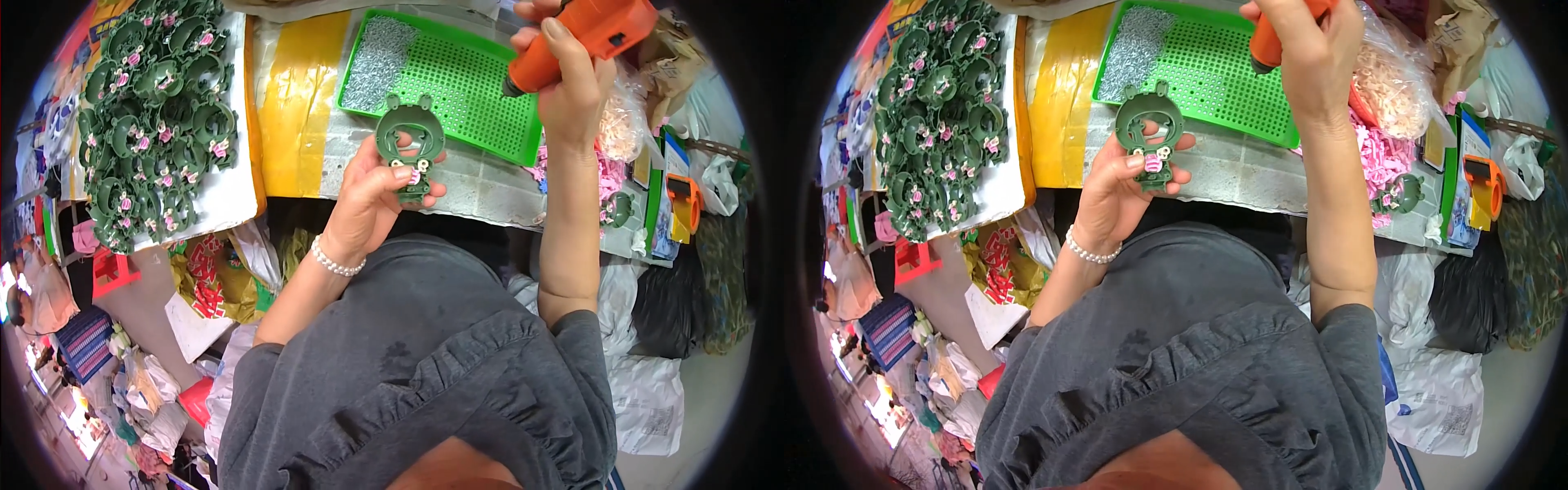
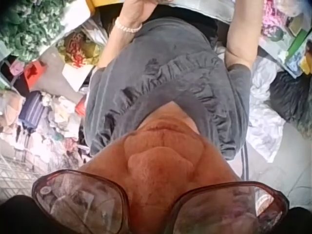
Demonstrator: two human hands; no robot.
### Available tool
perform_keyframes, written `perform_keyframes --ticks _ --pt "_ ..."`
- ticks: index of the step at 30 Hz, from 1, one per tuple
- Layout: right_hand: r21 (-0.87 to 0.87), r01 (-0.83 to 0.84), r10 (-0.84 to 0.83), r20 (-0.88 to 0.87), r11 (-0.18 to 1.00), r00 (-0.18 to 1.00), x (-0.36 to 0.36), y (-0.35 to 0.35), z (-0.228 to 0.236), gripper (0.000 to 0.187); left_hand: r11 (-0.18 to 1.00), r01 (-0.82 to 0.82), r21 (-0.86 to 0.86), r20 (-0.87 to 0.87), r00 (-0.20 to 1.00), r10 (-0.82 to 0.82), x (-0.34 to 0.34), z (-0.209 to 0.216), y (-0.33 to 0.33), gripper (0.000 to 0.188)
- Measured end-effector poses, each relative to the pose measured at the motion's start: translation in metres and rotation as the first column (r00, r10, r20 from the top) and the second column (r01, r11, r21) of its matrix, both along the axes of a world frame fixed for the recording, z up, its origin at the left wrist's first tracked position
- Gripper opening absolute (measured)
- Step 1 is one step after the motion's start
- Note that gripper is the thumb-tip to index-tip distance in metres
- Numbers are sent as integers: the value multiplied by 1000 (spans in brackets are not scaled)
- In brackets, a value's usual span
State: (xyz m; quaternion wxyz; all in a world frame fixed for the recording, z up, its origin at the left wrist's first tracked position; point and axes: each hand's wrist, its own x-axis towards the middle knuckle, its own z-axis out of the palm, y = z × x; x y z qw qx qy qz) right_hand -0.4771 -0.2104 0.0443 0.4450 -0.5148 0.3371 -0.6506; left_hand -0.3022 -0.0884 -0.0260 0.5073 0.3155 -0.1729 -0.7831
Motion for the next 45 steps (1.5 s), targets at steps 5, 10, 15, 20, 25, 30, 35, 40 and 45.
perform_keyframes --ticks 5,10,15,20,25,30,35,40,45 --pt "74 -48 55 -93 996 994 3 8 0 25 999 7 38 -37 999 -6 -1 1 0 35" --pt "54 -155 162 -162 986 974 -1 12 4 27 993 40 107 137 989 -54 -2 3 2 36" --pt "73 -250 257 -108 965 960 -10 6 -26 36 993 12 117 143 989 -29 -4 -3 3 35" --pt "73 -172 175 -51 982 983 -6 8 -48 41 995 -10 100 149 989 -5 -10 -14 3 34" --pt "-1 -150 150 -27 989 988 -4 5 -57 47 995 -21 101 141 990 6 -11 -18 2 34" --pt "1 -147 147 -9 989 989 -5 2 -60 50 996 -19 92 135 991 7 -11 -20 1 34" --pt "5 -145 145 -1 989 989 -4 2 -61 51 996 -20 83 131 991 9 -11 -20 1 34" --pt "25 -162 161 19 987 987 -4 2 -62 50 995 -26 92 129 992 14 -10 -19 1 35" --pt "50 -193 191 40 980 981 -10 4 -56 54 993 -20 118 125 992 5 -8 -11 2 39"
